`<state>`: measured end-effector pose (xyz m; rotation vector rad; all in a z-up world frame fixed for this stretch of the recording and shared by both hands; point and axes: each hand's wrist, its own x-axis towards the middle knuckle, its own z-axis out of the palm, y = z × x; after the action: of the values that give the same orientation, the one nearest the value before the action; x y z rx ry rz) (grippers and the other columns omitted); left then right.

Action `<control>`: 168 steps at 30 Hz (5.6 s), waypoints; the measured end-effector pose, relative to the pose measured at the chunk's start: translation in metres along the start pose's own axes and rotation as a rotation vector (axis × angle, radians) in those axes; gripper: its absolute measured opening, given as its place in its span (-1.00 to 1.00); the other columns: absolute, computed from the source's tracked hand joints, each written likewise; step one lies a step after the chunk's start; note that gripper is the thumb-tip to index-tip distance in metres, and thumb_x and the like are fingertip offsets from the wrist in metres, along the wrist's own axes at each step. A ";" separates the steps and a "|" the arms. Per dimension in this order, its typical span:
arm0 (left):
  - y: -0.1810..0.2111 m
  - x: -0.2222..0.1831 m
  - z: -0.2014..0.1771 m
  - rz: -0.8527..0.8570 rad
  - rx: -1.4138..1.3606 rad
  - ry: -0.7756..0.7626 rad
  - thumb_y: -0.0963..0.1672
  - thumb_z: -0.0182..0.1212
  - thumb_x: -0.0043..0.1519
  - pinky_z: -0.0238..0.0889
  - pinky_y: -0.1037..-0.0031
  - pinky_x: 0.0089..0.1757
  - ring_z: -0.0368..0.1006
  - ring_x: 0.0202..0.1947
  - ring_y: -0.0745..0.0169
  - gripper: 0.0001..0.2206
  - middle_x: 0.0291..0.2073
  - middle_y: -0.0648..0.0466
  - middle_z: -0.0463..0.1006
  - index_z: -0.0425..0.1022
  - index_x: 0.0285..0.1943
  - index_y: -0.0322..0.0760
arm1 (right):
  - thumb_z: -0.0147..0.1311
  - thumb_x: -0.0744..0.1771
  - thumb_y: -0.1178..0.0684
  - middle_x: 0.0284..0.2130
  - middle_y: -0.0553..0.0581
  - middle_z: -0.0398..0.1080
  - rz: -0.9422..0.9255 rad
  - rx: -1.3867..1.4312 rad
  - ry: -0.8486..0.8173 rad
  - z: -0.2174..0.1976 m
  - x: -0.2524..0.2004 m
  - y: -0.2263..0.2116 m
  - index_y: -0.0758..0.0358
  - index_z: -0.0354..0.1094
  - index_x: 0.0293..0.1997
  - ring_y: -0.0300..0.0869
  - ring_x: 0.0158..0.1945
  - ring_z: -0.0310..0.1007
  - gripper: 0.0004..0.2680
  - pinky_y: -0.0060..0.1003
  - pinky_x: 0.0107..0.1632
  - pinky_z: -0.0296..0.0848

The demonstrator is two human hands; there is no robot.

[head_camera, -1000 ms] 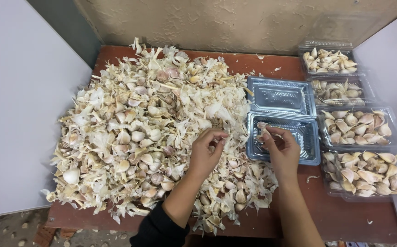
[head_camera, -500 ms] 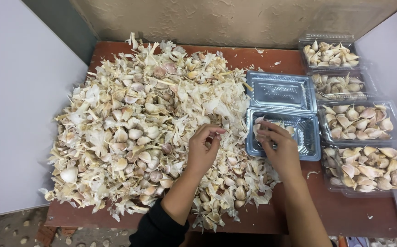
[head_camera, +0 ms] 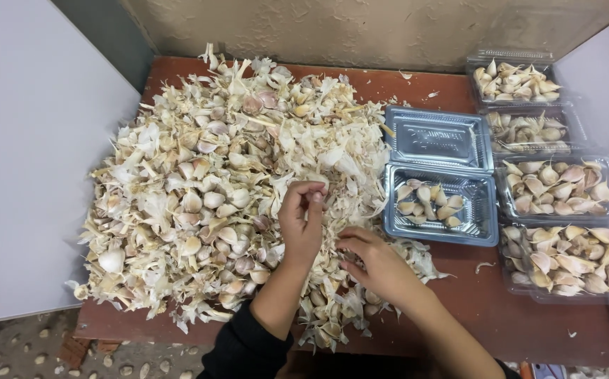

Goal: Sorting garlic cloves into plastic containers from a large pile of bulbs

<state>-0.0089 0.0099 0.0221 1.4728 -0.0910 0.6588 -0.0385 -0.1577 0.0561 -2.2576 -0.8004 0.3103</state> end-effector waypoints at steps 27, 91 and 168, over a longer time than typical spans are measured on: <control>-0.007 0.019 -0.022 -0.163 -0.260 0.393 -0.18 -0.09 0.40 0.07 0.65 -0.46 0.28 -0.55 0.42 -0.84 -0.44 0.06 0.42 0.44 -0.10 -0.30 | 0.35 0.18 0.06 0.26 0.49 0.14 0.032 -0.382 -0.159 0.002 0.078 -0.007 0.09 0.22 0.34 0.46 0.21 0.29 -0.43 0.33 0.05 0.42; -0.022 0.004 -0.010 -0.171 0.135 -0.383 -0.19 0.47 0.11 0.54 0.40 -0.24 0.60 -0.28 0.06 -0.77 -0.19 -0.01 0.60 0.67 -0.06 -0.18 | 0.04 0.29 0.39 0.21 0.39 0.36 0.274 0.656 0.321 -0.022 0.027 0.015 0.26 0.09 0.38 0.14 0.15 0.48 -0.53 -0.08 0.04 0.54; -0.028 -0.009 0.005 -0.345 -0.339 -0.397 -0.21 0.23 0.31 0.54 0.49 -0.26 0.57 -0.25 0.25 -0.89 -0.18 -0.08 0.55 0.42 -0.10 -0.43 | 0.24 0.32 0.13 -0.67 0.03 0.13 0.056 0.278 0.749 0.014 0.017 0.045 0.24 0.51 -0.15 -0.22 -0.59 0.21 -0.91 -0.31 -0.39 0.30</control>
<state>-0.0017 0.0028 -0.0057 1.2318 -0.2366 0.0593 -0.0109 -0.1647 0.0148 -1.9109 -0.2731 -0.3688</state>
